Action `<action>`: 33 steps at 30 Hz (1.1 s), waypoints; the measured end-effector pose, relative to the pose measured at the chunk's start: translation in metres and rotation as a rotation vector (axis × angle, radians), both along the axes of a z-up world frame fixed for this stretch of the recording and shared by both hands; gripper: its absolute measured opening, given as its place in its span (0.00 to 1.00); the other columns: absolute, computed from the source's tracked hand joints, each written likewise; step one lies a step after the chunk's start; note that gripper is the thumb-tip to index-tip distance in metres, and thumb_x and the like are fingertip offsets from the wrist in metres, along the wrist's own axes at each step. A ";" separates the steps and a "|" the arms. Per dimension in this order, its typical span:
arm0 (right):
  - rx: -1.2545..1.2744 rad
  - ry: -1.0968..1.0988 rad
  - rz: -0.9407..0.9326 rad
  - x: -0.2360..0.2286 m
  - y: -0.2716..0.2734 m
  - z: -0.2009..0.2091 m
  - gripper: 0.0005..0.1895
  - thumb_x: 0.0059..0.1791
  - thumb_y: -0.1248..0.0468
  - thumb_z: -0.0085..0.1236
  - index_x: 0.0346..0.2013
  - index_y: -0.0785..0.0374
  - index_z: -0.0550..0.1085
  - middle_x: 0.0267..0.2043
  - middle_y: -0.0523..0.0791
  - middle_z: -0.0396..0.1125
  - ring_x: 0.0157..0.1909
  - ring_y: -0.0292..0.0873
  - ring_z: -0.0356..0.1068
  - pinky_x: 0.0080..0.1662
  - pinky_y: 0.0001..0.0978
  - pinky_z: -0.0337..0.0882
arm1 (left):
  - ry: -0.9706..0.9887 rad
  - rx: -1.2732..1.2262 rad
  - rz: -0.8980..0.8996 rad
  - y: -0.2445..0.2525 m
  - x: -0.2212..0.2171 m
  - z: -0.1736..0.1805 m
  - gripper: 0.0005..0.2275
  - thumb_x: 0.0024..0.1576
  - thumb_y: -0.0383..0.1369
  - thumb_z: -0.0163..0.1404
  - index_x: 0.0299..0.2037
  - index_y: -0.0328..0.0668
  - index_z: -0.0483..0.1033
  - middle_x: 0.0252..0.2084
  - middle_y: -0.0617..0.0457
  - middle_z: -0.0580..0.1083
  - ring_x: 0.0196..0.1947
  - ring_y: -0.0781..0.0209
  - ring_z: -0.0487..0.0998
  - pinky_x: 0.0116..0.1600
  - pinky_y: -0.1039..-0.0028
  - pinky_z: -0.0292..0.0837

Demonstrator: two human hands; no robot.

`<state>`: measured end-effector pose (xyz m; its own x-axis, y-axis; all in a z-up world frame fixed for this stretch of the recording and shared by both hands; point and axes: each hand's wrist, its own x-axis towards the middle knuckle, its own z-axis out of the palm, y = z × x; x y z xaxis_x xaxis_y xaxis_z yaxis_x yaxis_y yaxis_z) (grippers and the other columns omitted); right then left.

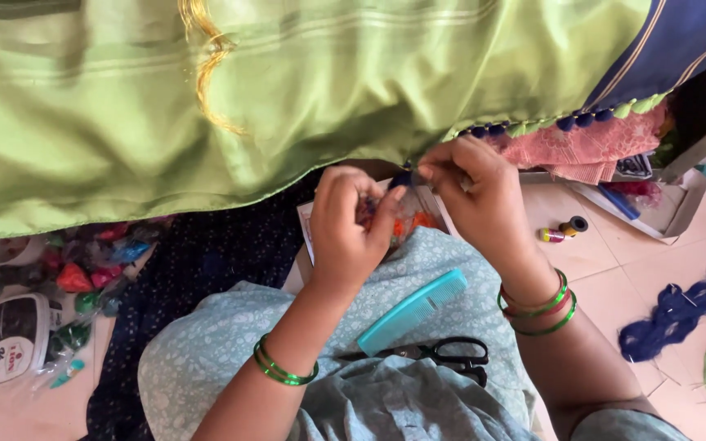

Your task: Sewing decorative tassels and pom-poms onto the edge of a green and blue garment.

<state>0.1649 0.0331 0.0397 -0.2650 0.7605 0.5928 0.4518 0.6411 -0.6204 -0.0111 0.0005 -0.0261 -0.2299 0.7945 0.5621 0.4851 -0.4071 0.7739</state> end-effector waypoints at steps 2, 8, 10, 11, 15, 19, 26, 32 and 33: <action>-0.032 0.035 0.028 0.001 0.001 -0.003 0.04 0.50 0.74 0.60 0.40 0.68 0.76 0.36 0.45 0.69 0.36 0.37 0.70 0.38 0.27 0.68 | 0.276 0.235 0.035 -0.012 -0.005 0.048 0.11 0.56 0.28 0.57 0.48 0.41 0.75 0.46 0.50 0.74 0.37 0.57 0.74 0.43 0.69 0.71; -0.004 0.046 0.058 -0.001 -0.002 0.004 0.06 0.50 0.76 0.61 0.40 0.68 0.77 0.38 0.46 0.69 0.39 0.39 0.74 0.41 0.27 0.74 | 0.653 0.301 0.053 -0.007 -0.019 0.059 0.14 0.57 0.26 0.57 0.53 0.43 0.81 0.42 0.53 0.74 0.41 0.54 0.76 0.47 0.66 0.74; 0.054 0.013 0.024 0.001 -0.001 0.006 0.05 0.49 0.76 0.62 0.40 0.68 0.77 0.38 0.47 0.69 0.39 0.40 0.74 0.41 0.28 0.74 | 0.610 0.272 0.042 -0.005 -0.018 0.054 0.09 0.57 0.27 0.59 0.47 0.44 0.82 0.40 0.54 0.76 0.41 0.54 0.77 0.47 0.66 0.74; 0.081 -0.016 0.026 0.003 0.000 0.007 0.06 0.49 0.76 0.63 0.40 0.68 0.78 0.38 0.47 0.69 0.39 0.41 0.73 0.40 0.29 0.73 | 0.440 0.265 0.009 -0.003 -0.018 0.048 0.09 0.55 0.25 0.59 0.45 0.44 0.83 0.41 0.54 0.77 0.41 0.55 0.79 0.47 0.69 0.75; 0.112 -0.103 0.070 0.001 -0.004 0.012 0.09 0.48 0.78 0.59 0.41 0.67 0.78 0.39 0.47 0.68 0.38 0.44 0.71 0.38 0.32 0.70 | -0.170 0.148 -0.179 0.006 -0.012 0.042 0.05 0.55 0.23 0.61 0.39 0.37 0.80 0.38 0.52 0.81 0.34 0.62 0.83 0.38 0.75 0.78; 0.196 -0.176 0.098 -0.005 -0.007 0.021 0.15 0.44 0.81 0.53 0.40 0.66 0.78 0.40 0.48 0.66 0.41 0.49 0.69 0.42 0.37 0.70 | -0.162 0.051 -0.119 0.009 -0.004 0.047 0.03 0.56 0.23 0.59 0.34 0.35 0.78 0.35 0.51 0.80 0.31 0.66 0.82 0.32 0.77 0.74; 0.251 -0.228 0.036 0.005 -0.006 0.015 0.16 0.43 0.82 0.53 0.39 0.64 0.80 0.37 0.49 0.63 0.40 0.51 0.67 0.42 0.40 0.68 | -0.505 -0.054 -0.290 0.025 0.001 0.018 0.03 0.60 0.22 0.55 0.35 0.35 0.74 0.36 0.52 0.80 0.31 0.68 0.81 0.36 0.78 0.76; 0.187 -0.211 0.008 0.017 -0.015 0.002 0.11 0.46 0.77 0.60 0.41 0.65 0.80 0.37 0.48 0.66 0.36 0.48 0.71 0.38 0.38 0.70 | -0.792 -0.240 -0.597 0.012 0.011 0.010 0.01 0.62 0.22 0.53 0.40 0.33 0.74 0.36 0.53 0.77 0.33 0.74 0.75 0.39 0.82 0.71; 0.206 -0.227 0.028 0.018 -0.017 0.000 0.10 0.46 0.76 0.62 0.41 0.66 0.79 0.38 0.48 0.68 0.37 0.48 0.72 0.39 0.38 0.71 | -0.699 -0.227 -0.582 0.012 0.015 0.000 0.02 0.63 0.22 0.56 0.42 0.31 0.77 0.34 0.53 0.75 0.29 0.74 0.69 0.32 0.81 0.63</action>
<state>0.1833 0.0160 0.0398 -0.4276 0.6208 0.6571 0.5445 0.7571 -0.3610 0.0040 0.0124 -0.0257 0.0112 0.9646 0.2635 -0.3530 -0.2428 0.9036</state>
